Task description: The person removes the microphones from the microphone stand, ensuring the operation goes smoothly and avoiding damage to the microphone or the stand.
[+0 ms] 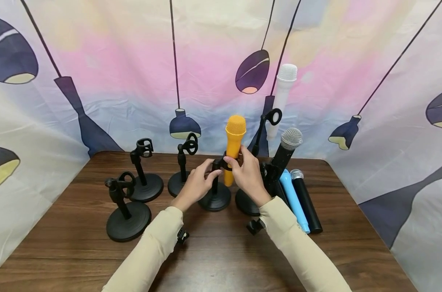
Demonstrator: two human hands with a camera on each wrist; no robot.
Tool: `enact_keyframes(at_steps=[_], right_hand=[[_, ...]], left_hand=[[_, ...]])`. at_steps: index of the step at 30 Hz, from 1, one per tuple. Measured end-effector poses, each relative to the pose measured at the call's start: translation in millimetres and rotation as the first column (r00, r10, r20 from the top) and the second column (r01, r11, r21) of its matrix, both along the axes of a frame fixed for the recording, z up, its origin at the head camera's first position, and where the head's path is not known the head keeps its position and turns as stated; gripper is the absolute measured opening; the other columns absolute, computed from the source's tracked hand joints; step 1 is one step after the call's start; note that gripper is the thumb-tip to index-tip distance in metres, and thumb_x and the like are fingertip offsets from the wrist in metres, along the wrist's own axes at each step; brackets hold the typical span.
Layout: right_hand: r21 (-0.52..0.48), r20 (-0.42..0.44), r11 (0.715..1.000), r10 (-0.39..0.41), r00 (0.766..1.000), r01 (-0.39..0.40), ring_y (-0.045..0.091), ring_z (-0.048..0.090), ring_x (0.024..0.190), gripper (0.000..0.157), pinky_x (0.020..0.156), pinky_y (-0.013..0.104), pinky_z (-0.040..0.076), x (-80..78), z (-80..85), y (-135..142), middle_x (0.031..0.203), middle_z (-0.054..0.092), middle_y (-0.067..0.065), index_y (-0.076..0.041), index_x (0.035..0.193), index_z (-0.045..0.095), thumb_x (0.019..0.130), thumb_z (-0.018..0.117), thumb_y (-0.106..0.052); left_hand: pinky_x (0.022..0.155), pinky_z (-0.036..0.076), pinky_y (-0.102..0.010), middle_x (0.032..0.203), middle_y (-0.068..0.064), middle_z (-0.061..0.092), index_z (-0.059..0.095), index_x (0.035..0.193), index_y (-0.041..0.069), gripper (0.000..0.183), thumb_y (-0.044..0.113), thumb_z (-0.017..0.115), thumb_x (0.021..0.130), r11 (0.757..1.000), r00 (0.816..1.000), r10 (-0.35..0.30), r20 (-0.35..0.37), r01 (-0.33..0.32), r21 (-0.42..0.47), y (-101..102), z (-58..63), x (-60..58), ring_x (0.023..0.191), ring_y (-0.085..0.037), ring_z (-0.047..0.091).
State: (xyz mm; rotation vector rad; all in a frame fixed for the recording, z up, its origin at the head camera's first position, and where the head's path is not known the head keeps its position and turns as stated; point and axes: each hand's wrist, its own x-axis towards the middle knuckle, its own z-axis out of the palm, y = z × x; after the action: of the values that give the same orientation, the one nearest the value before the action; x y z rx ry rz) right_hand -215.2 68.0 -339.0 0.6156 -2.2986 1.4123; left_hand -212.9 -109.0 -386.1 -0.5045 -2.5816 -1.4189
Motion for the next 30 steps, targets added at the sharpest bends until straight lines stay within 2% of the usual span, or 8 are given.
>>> enact_keyframes(at_steps=[8, 20, 22, 24, 27, 30], right_hand=[[0.059, -0.05, 0.998, 0.011, 0.999, -0.008, 0.026, 0.07, 0.094, 0.031, 0.078, 0.04, 0.058, 9.1, -0.5, 2, 0.108, 0.067, 0.014, 0.001, 0.122, 0.06, 0.098, 0.069, -0.017], [0.07, -0.036, 0.996, 0.057, 0.998, -0.054, 0.025, 0.07, 0.105, 0.036, 0.084, 0.038, 0.058, 22.1, 1.7, 1, 0.112, 0.067, 0.013, 0.0, 0.127, 0.059, 0.097, 0.071, -0.016], [0.067, -0.03, 0.996, 0.068, 0.997, -0.066, 0.025, 0.07, 0.107, 0.036, 0.085, 0.037, 0.058, 24.1, 2.0, 0, 0.113, 0.067, 0.013, 0.0, 0.127, 0.058, 0.096, 0.071, -0.015], [0.063, -0.028, 0.995, 0.075, 0.997, -0.074, 0.025, 0.07, 0.107, 0.036, 0.085, 0.037, 0.058, 26.1, 1.7, 0, 0.114, 0.067, 0.013, 0.0, 0.127, 0.059, 0.096, 0.071, -0.015], [0.061, -0.032, 0.995, 0.087, 0.996, -0.085, 0.024, 0.071, 0.105, 0.035, 0.083, 0.035, 0.058, 30.2, 1.4, -1, 0.112, 0.067, 0.012, -0.001, 0.126, 0.06, 0.096, 0.071, -0.014], [0.06, -0.034, 0.993, 0.104, 0.994, -0.102, 0.023, 0.071, 0.103, 0.033, 0.082, 0.034, 0.059, 34.3, 1.1, -1, 0.112, 0.068, 0.012, -0.001, 0.124, 0.061, 0.096, 0.071, -0.014]], left_hand=[[0.096, 0.053, -0.047, 0.123, -0.006, 0.068, 0.054, 0.135, 0.016, 0.032, 0.028, 0.056, 0.106, 0.999, 0.999, -0.003, 0.037, 0.004, -0.043, -4, 4.5, 13.2, 0.118, -0.025, 0.065], [0.09, 0.055, -0.046, 0.118, -0.008, 0.069, 0.051, 0.13, 0.014, 0.027, 0.027, 0.055, 0.107, 0.996, 0.999, -0.015, 0.028, 0.017, -0.092, -10, 10.8, 32.4, 0.112, -0.025, 0.068], [0.085, 0.056, -0.044, 0.114, -0.007, 0.069, 0.051, 0.129, 0.013, 0.026, 0.027, 0.055, 0.107, 0.995, 0.999, -0.017, 0.028, 0.02, -0.101, -12, 11.7, 35.5, 0.106, -0.025, 0.069], [0.076, 0.055, -0.04, 0.106, -0.007, 0.068, 0.05, 0.128, 0.013, 0.026, 0.027, 0.055, 0.107, 0.993, 0.999, -0.027, 0.028, 0.03, -0.111, -14, 12.7, 38.6, 0.094, -0.022, 0.069], [0.063, 0.047, -0.034, 0.09, -0.007, 0.063, 0.05, 0.125, 0.012, 0.024, 0.027, 0.055, 0.107, 0.991, 0.999, -0.045, 0.026, 0.048, -0.126, -17, 14.3, 43.1, 0.071, -0.018, 0.06], [0.059, 0.043, -0.031, 0.081, -0.005, 0.057, 0.05, 0.122, 0.012, 0.022, 0.026, 0.057, 0.106, 0.988, 0.998, -0.057, 0.023, 0.06, -0.145, -20, 17.1, 47.1, 0.063, -0.016, 0.052]])
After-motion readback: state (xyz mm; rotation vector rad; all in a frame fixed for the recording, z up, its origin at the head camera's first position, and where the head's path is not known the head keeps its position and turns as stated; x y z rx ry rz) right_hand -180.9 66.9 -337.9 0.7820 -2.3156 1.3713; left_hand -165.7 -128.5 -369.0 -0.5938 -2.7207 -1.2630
